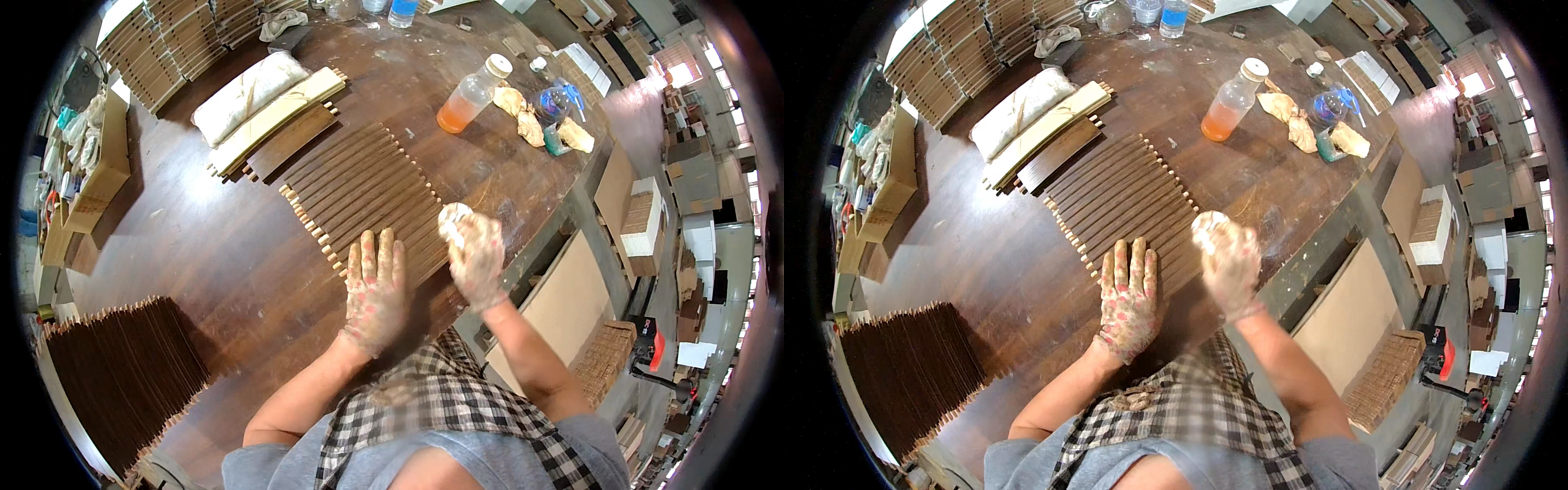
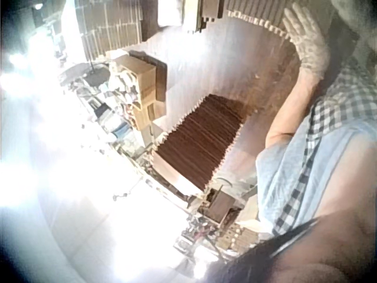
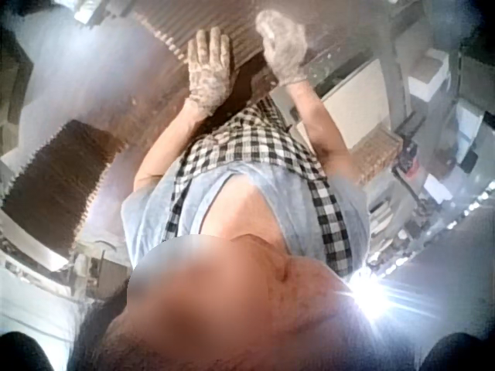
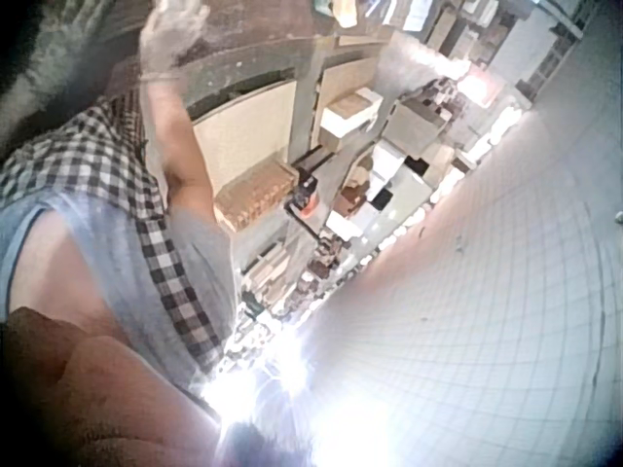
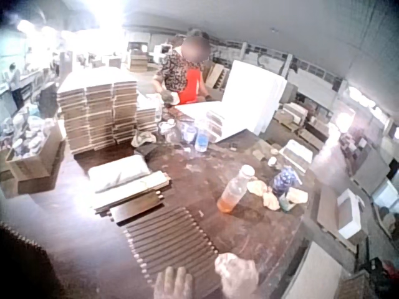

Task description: The person wipes wooden slats with a cloth soaked in stain, handles a larger wooden piece to apply stain to its sides, and places the finished items into a stack.

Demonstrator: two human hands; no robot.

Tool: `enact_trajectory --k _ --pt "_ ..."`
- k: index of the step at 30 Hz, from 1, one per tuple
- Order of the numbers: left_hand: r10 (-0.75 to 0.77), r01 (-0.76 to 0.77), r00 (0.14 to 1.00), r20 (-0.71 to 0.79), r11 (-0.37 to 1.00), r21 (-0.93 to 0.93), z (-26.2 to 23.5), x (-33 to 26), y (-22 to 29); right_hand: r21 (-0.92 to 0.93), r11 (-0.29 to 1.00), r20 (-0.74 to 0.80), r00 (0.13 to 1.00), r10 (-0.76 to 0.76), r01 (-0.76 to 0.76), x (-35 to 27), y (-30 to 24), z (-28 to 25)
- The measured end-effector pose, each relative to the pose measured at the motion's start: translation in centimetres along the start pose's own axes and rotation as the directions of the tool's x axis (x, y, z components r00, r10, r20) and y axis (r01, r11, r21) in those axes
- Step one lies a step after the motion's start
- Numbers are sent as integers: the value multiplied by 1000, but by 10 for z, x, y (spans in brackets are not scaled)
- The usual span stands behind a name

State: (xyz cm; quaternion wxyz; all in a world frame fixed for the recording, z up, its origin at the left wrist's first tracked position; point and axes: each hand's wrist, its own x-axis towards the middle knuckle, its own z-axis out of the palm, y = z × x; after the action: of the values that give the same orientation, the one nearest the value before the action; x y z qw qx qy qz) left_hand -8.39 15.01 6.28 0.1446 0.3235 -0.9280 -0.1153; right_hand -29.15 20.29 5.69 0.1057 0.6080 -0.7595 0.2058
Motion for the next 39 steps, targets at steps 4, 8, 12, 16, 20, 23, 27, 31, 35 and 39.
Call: enact_trajectory --k 4,8,12,16,20,23,27,31,35,39 --pt "-14 13 999 -32 1000 -25 3 -1 -1 213 963 -29 986 -165 167 -13 -25 -2" --pt "-14 13 1000 -25 998 -64 -2 1 0 130 978 122 981 149 -165 15 53 -4" --pt "-16 13 997 -75 999 -38 5 0 -4 251 965 -13 997 76 -70 40 2 -46" --pt "18 -18 999 -51 1000 0 5 0 -4 124 960 23 967 -255 250 3 -48 -4" --pt "23 -25 998 -66 999 -22 1 1 -1 342 892 141 955 262 -295 30 38 7" --pt "2 -2 996 -84 1000 -10 3 10 -4 243 966 -151 980 129 -89 31 33 -14" --pt "10 -10 999 -44 1000 1 -2 1 -3 84 983 9 986 -166 164 10 -22 -9" --pt "10 -16 996 -87 998 -67 0 0 -4 -6 999 69 997 39 -39 47 26 0" --pt "3 -5 998 -62 1000 -22 0 2 -3 175 980 -108 991 -78 96 42 -35 -24" --pt "3 -8 997 -74 998 -63 1 3 -1 -110 993 -77 996 -46 38 18 8 21"
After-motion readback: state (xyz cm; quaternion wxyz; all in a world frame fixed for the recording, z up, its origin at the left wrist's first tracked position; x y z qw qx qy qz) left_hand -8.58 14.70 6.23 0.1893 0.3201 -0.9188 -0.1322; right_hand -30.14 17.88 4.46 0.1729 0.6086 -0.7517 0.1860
